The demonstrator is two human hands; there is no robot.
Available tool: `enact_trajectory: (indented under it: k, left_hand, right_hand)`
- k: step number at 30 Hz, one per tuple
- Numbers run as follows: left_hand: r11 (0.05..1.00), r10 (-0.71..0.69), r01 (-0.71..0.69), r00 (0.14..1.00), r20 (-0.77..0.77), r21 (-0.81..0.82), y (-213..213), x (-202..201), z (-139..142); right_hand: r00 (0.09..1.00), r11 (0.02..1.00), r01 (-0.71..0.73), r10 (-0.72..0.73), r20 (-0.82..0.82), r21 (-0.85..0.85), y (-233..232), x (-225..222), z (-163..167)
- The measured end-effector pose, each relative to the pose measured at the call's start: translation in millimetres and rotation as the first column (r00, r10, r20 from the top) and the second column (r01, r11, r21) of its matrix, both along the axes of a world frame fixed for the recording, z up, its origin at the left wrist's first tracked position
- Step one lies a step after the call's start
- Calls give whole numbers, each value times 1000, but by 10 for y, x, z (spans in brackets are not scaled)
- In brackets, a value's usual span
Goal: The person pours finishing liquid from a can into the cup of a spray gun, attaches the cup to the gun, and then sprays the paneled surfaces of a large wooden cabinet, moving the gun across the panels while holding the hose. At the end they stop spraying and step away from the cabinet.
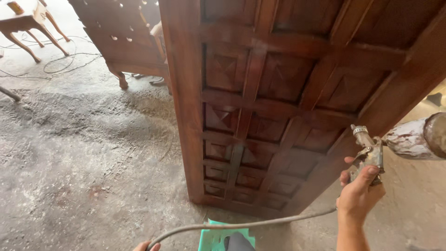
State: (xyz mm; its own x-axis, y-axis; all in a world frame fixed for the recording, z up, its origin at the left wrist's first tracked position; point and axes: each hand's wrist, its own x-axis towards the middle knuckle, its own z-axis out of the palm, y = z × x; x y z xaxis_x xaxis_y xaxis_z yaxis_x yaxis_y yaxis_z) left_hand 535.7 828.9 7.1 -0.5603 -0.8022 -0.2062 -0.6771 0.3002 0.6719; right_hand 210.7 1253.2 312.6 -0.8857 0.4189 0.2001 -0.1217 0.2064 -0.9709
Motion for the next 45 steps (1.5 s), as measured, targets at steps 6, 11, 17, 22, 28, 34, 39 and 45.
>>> enact_trajectory:
  k: [6, 11, 17, 22, 28, 34, 39, 45]
  left_hand:
    - [986, 8, -33, 988, -153, -162, -485, -242, 409]
    - [977, -101, 73, 986, -134, -201, -563, -409, 864]
    - [988, -106, 85, 981, -162, -129, -459, -758, 1619]
    - [971, -175, 116, 942, -287, -209, -440, -1120, 2217]
    - [979, -183, 140, 923, -340, -146, -485, -1269, 2692]
    - [986, -138, 93, 925, -354, -141, -625, -1270, 3005]
    - [992, -105, 68, 917, -385, -107, -680, -1247, 3050]
    - [977, -212, 172, 873, -440, -129, -564, -1375, 2989]
  right_hand:
    - [999, 999, 9, -7, -38, 40, -155, -446, 939]
    - [999, 997, 28, -25, -40, 69, -95, -620, 1317]
    - [1000, 995, 10, -9, -7, 99, -76, -699, 1735]
    - [997, 990, 4, -16, 81, 142, -273, -775, 2179]
    - [986, 977, -166, 169, -13, 134, -950, -624, 2013]
    - [868, 867, -495, 497, -17, 61, -1887, -752, 1971]
    - [761, 765, -641, 645, 78, -72, -2556, -1088, 2271]
    - [792, 812, -583, 572, 213, -13, -2414, -1294, 2327]
